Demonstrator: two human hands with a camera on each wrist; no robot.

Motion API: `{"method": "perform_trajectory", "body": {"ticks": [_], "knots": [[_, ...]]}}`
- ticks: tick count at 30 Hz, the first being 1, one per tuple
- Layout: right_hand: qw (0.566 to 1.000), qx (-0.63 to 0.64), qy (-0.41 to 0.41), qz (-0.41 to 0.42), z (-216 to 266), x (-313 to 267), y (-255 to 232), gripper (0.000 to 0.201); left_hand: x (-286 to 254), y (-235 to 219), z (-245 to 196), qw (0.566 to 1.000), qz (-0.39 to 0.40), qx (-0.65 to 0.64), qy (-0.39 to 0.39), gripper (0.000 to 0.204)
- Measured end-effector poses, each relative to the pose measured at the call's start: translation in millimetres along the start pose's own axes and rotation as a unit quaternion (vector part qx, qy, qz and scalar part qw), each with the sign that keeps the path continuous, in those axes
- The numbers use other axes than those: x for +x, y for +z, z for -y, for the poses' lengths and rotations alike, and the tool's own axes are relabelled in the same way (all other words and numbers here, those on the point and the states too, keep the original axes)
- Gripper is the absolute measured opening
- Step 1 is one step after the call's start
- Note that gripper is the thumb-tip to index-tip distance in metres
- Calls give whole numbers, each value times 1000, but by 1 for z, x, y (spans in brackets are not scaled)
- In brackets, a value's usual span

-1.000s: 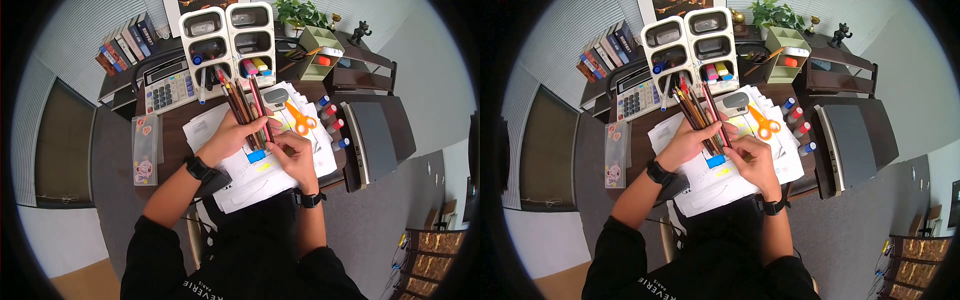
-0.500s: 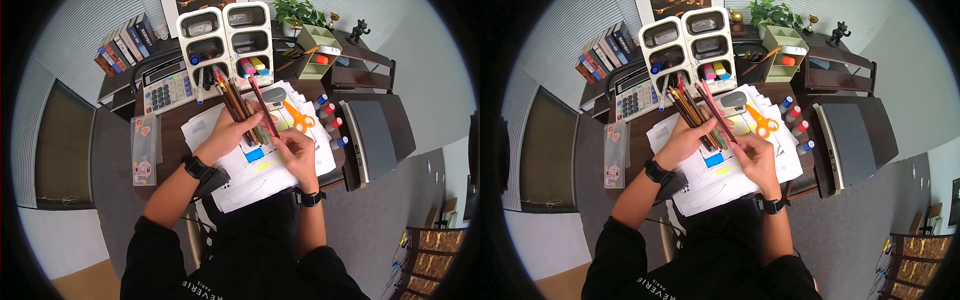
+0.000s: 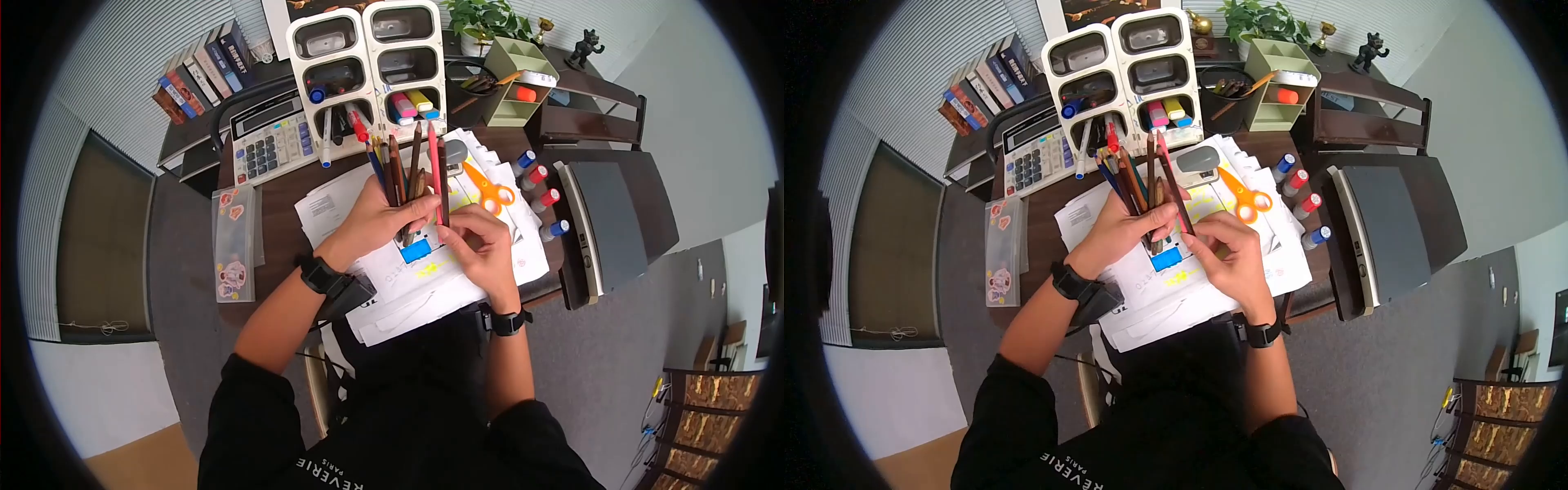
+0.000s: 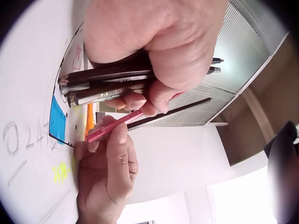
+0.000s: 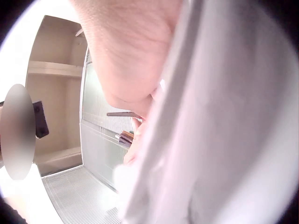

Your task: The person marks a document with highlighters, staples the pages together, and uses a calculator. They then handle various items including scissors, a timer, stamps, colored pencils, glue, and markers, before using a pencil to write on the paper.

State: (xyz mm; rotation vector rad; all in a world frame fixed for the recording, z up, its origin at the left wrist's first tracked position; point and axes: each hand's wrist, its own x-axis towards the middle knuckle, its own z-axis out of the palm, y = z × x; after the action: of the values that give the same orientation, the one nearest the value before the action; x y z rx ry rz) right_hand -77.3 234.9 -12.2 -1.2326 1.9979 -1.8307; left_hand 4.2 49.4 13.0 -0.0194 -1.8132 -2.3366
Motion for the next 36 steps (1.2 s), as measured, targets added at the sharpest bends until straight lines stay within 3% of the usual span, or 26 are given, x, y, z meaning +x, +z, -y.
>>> {"method": "perform_trajectory", "body": {"ticks": [18, 20, 22, 24, 27, 28, 33, 36], "knots": [[990, -135, -22, 27, 3, -2, 2, 14, -4, -2, -8, 995, 87, 56, -15, 25], [994, -102, -26, 10, 2, -3, 5, 12, -4, 0, -11, 994, 93, 65, -12, 26], [997, -69, -30, -9, -3, -5, 4, 12, -5, 3, -12, 998, 51, 26, -11, 26], [999, 13, 33, -25, -10, -9, 0, 19, -3, 0, -11, 999, 36, 20, 6, 26], [996, 43, 24, -70, -3, -8, 2, 20, 2, -5, -9, 999, 16, -16, 47, 25], [992, 71, 23, -98, -4, -7, 6, 11, 2, -4, -10, 998, -4, -27, 49, 24], [994, -1, 52, -93, -6, -9, 0, 21, 3, -9, -7, 997, -10, -44, 63, 21], [996, -36, 5, -85, 2, -7, -1, 26, 2, -7, -7, 997, -5, -39, 59, 21]]}}
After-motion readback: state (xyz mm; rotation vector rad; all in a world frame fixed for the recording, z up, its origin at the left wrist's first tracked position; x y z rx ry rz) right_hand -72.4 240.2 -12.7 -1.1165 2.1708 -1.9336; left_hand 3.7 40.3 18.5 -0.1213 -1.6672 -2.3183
